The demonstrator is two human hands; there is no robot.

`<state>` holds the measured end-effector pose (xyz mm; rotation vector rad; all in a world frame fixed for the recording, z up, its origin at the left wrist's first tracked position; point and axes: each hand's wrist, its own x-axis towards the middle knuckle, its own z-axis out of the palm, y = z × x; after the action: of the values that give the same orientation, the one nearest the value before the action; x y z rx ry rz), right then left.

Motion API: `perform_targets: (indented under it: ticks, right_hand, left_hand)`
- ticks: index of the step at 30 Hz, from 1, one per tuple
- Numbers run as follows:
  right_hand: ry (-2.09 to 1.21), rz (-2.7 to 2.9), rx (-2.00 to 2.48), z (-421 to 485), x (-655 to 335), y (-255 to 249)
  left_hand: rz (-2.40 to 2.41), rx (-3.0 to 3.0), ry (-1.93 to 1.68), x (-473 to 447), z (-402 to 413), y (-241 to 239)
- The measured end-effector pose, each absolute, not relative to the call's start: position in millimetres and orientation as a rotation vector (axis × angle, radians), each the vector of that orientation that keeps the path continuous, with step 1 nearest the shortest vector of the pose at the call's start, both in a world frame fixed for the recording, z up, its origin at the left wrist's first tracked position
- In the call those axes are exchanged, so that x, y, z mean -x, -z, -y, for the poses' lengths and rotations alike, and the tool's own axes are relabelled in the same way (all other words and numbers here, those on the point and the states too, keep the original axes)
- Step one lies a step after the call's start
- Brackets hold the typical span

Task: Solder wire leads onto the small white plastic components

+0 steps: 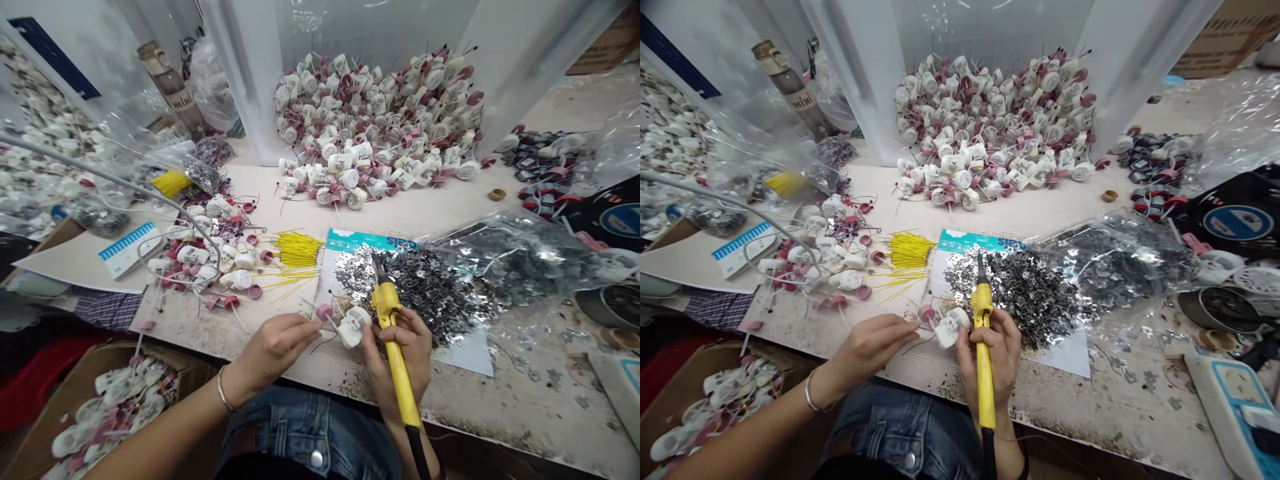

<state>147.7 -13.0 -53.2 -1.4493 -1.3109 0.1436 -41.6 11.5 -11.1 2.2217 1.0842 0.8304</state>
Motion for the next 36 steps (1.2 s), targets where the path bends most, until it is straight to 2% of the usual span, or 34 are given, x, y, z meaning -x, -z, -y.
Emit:
perform_targets:
  ticks: [3,8,13,18,31,36]
  right_hand:
    - [-0.129,1.395,1.420,9,-147,52]
    - [-0.124,1.551,1.308,10,-150,53]
    - [-0.360,1.423,1.274,16,-144,49]
    - [-0.301,1.356,1.264,21,-134,48]
    - [-0.535,1.450,1.236,30,-138,39]
    - [-0.360,1.343,1.258,49,-157,34]
  left_hand:
    - [-0.984,-2.091,-0.827,34,-9,11]
    - [-1.198,-1.708,-0.915,12,-13,20]
    - [-1.134,-1.888,-0.869,13,-15,22]
    - [-1.159,-1.826,-0.759,14,-13,14]
    - [-1.241,-1.835,-0.558,16,-5,12]
    - [-1.327,-2.134,-0.616,19,-1,15]
